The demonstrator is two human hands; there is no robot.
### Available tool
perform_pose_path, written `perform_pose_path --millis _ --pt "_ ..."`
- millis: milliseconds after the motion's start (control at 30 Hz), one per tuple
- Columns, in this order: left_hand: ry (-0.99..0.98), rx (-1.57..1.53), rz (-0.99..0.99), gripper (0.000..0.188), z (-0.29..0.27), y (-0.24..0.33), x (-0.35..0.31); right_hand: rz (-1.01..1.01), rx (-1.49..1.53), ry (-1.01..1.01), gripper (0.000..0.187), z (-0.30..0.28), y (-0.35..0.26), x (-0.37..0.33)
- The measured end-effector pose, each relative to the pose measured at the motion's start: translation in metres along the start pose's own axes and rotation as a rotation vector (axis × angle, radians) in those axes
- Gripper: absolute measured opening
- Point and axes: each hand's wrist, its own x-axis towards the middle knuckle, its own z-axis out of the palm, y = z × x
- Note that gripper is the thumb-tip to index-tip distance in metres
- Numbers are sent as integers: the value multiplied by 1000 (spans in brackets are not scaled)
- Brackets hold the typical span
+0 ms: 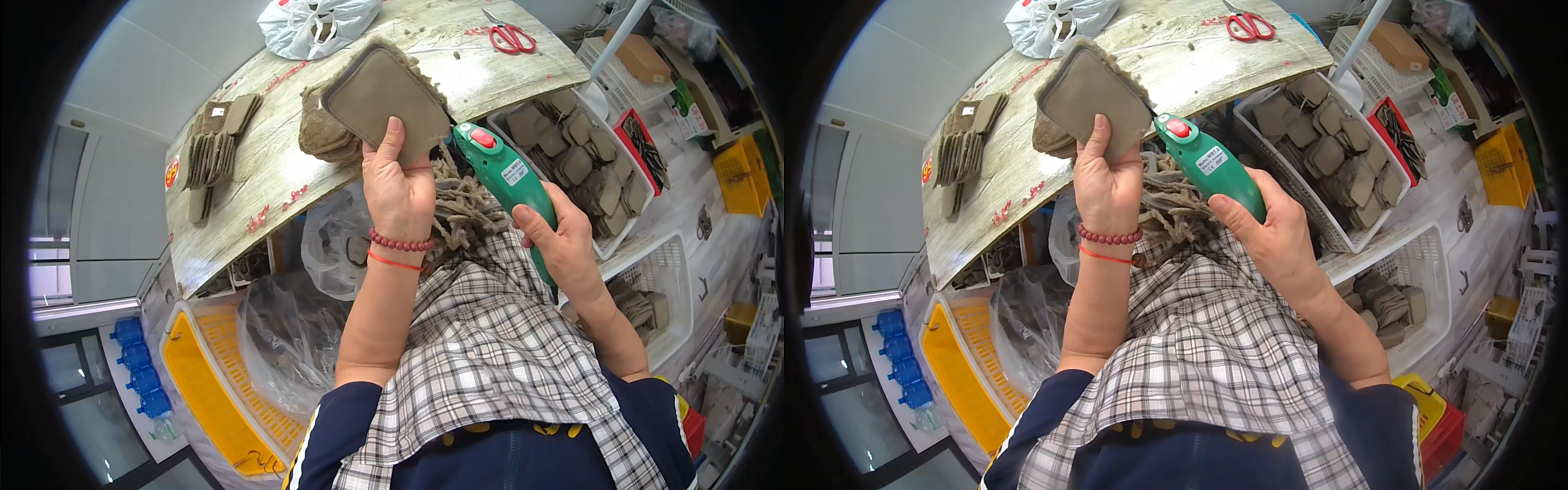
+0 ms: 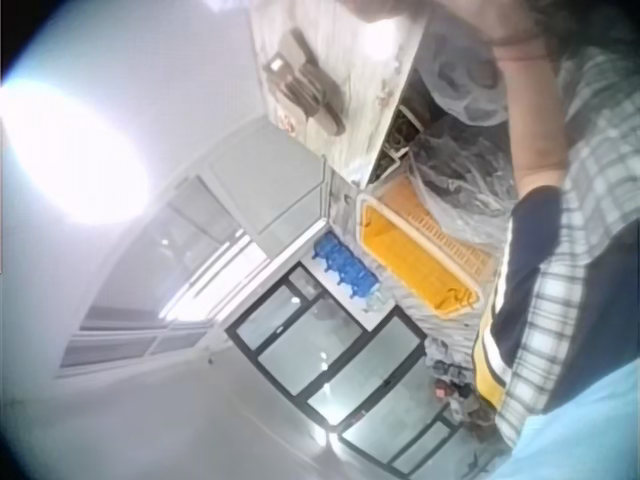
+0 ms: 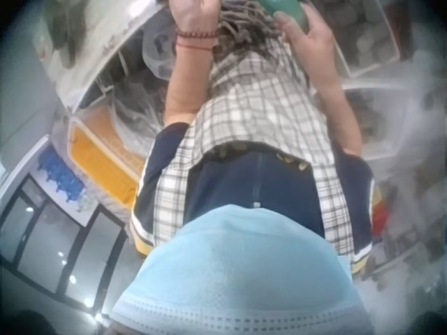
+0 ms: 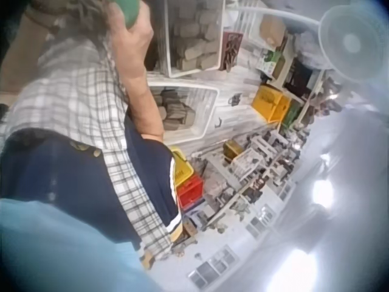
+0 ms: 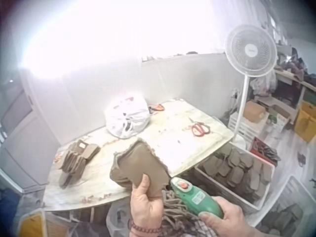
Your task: The person uses a green electric trimmer to trim excess fabric from square pads. They pick up each pad from a stack, trim the edges, and place the finished pad into a white basket. The process is repeated for multiple pads.
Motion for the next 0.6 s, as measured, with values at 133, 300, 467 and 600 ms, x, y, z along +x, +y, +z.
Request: perform_pose_path --millis 133,300,467,600 --pt "5 36 -22 31 -2 -1 -7 0 -8 -12 44 -2 -3 0" --pt "-12 75 -46 33 -8 -5 -13 -39 -31 11 44 -2 0 2" --pt "-43 113 -77 29 -15 -11 -20 -25 -49 23 42 -5 -1 4" --pt "-51 134 -119 28 -15 -14 -27 -34 -57 39 41 -7 -1 6"
